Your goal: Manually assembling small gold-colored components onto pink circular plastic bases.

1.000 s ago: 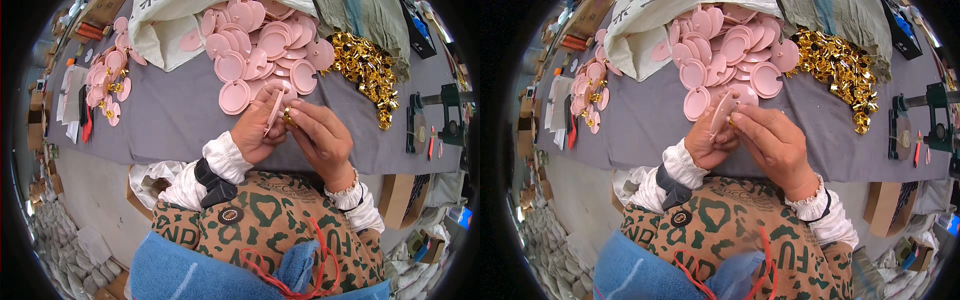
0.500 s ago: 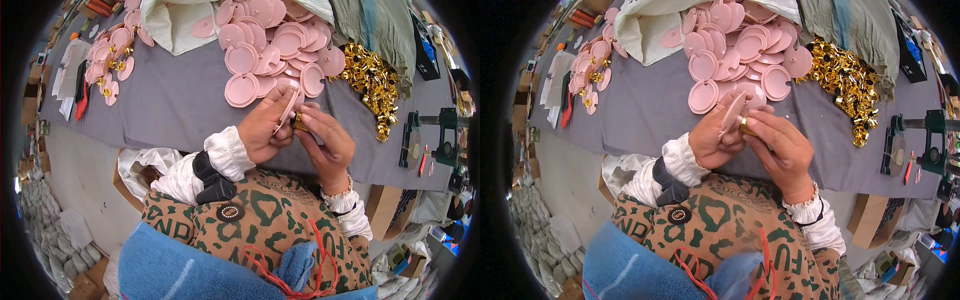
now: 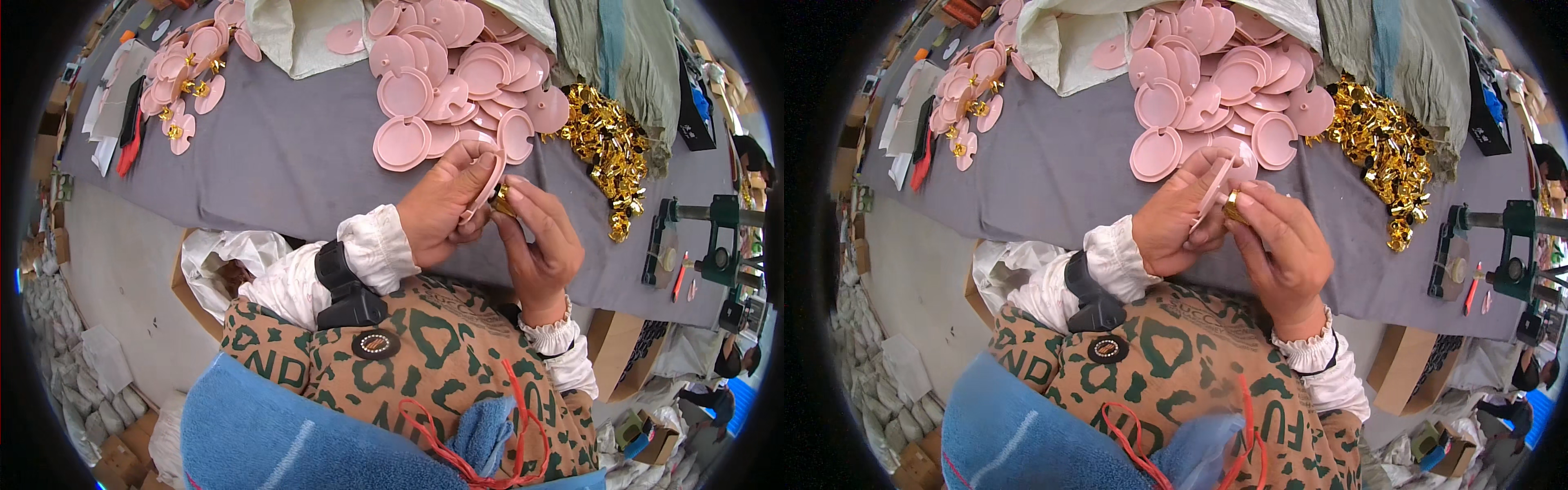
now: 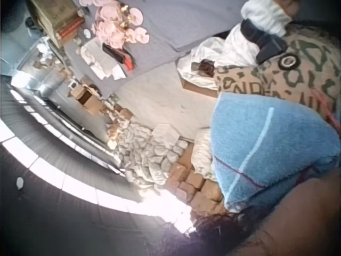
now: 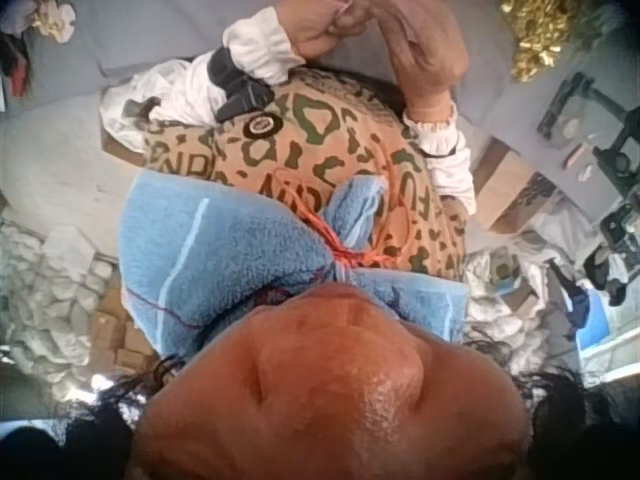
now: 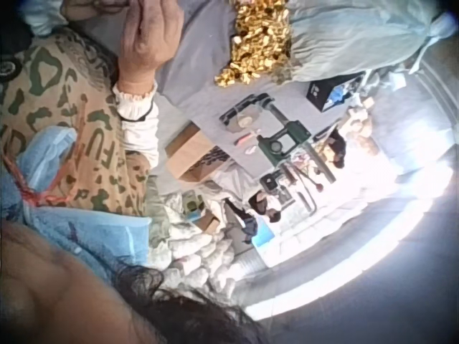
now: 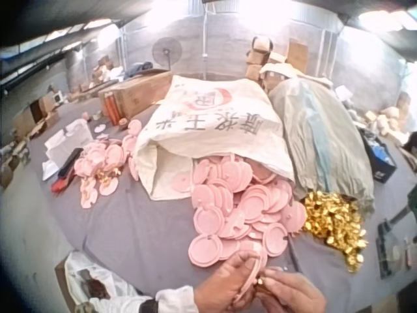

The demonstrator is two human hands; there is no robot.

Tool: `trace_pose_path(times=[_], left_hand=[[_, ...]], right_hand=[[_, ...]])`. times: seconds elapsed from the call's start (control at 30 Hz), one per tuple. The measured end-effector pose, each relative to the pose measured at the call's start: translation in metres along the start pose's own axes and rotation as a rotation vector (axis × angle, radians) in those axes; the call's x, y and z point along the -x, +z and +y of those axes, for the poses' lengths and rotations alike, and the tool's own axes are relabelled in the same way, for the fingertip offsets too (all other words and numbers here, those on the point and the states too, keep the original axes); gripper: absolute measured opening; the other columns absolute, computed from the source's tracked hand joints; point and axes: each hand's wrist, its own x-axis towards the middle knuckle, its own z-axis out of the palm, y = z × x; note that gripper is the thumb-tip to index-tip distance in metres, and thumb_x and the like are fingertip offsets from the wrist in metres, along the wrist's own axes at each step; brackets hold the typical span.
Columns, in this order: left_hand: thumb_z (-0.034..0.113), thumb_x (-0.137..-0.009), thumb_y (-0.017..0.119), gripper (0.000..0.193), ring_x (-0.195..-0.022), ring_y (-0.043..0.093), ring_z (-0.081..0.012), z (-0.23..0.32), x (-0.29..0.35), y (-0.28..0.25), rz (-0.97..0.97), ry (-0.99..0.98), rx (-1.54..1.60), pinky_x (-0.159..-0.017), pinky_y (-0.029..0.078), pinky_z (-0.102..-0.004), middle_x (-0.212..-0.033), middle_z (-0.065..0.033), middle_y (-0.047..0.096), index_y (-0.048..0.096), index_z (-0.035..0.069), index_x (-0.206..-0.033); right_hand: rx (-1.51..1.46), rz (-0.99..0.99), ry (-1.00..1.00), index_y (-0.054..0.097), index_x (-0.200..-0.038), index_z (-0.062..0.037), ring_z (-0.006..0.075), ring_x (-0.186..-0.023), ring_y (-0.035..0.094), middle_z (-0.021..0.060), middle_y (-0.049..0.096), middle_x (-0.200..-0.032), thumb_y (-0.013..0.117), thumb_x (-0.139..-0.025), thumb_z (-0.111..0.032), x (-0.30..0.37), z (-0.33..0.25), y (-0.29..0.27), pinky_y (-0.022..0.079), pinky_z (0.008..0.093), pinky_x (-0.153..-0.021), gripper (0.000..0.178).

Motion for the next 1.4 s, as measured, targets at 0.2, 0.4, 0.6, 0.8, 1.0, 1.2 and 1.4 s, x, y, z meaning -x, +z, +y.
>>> trace_pose_path(times=[0.2,0.4,0.6,0.8,1.0,1.2,1.4], left_hand=[[0.009,-0.096,0.051,0.03,-0.041,0.039,-0.0054,0.001,0.001,-0.006,0.008,-0.046,-0.006,-0.037,0.029,-0.0196,-0.082,0.0022,0.057,0.046,0.022,-0.122],[0.015,-0.099,0.051,0.022,-0.042,0.039,-0.0034,-0.002,0.0,-0.005,0.039,-0.028,-0.018,-0.036,0.027,-0.0187,-0.087,0.0007,0.06,0.046,0.02,-0.12],[0.03,-0.102,0.052,0.023,-0.045,0.042,-0.0026,-0.002,-0.001,-0.008,-0.001,0.034,-0.106,-0.037,0.03,-0.0161,-0.103,-0.0053,0.067,0.045,0.017,-0.119],[0.028,-0.101,0.053,0.024,-0.052,0.049,-0.0019,-0.006,-0.004,-0.019,-0.054,0.162,-0.157,-0.038,0.033,-0.0156,-0.104,-0.0108,0.066,0.045,0.015,-0.12],[0.017,-0.1,0.053,0.013,-0.074,0.061,-0.0113,0.029,0.021,-0.047,0.222,0.263,-0.472,-0.061,0.052,-0.0223,-0.111,-0.0159,0.066,0.054,0.009,-0.111],[0.017,-0.099,0.055,0.022,-0.075,0.062,-0.0124,0.213,0.075,-0.125,0.799,0.962,-0.758,-0.055,0.049,-0.0233,-0.099,-0.0061,0.064,0.054,0.006,-0.118],[0.021,-0.094,0.059,0.046,-0.085,0.067,-0.0203,0.275,0.081,-0.147,1.021,0.944,-0.807,-0.06,0.054,-0.032,-0.116,-0.0125,0.059,0.045,0.009,-0.136]], right_hand=[[-0.779,0.062,0.655,0.066,-0.115,0.0041,0.0195,-0.1,0.066,0.0155,0.068,-0.113,0.07,-0.083,0.006,0.014,0.002,0.004,0.055,0.0296,-0.086,0.032],[-0.718,0.05,0.681,0.066,-0.114,0.004,0.0178,-0.1,0.066,0.0143,0.068,-0.112,0.071,-0.083,0.005,0.014,-0.002,0.004,0.054,0.0272,-0.084,0.031],[-0.332,-0.004,0.42,0.069,-0.107,0.0029,0.0171,-0.096,0.067,0.0132,0.071,-0.105,0.074,-0.079,0.005,0.008,-0.005,0.005,0.055,0.0271,-0.081,0.029],[-0.411,-0.067,0.608,0.068,-0.108,0.0038,0.016,-0.092,0.068,0.0101,0.071,-0.101,0.073,-0.082,0.003,0.004,-0.01,0.007,0.055,0.0272,-0.079,0.027],[-0.734,-0.268,0.853,0.062,-0.121,0.0035,0.0152,-0.096,0.066,0.0111,0.068,-0.11,0.07,-0.084,0.001,0.0,-0.011,0.028,0.054,0.027,-0.082,0.038],[-0.555,-0.058,0.918,0.063,-0.119,0.0021,0.0153,-0.093,0.066,0.0118,0.069,-0.11,0.065,-0.089,-0.001,0.026,0.016,-0.005,0.053,0.0258,-0.079,0.03],[-0.462,0.005,0.867,0.066,-0.115,0.0018,0.0145,-0.091,0.066,0.0101,0.069,-0.105,0.064,-0.089,0.0,0.053,0.025,-0.018,0.052,0.0254,-0.081,0.026]])
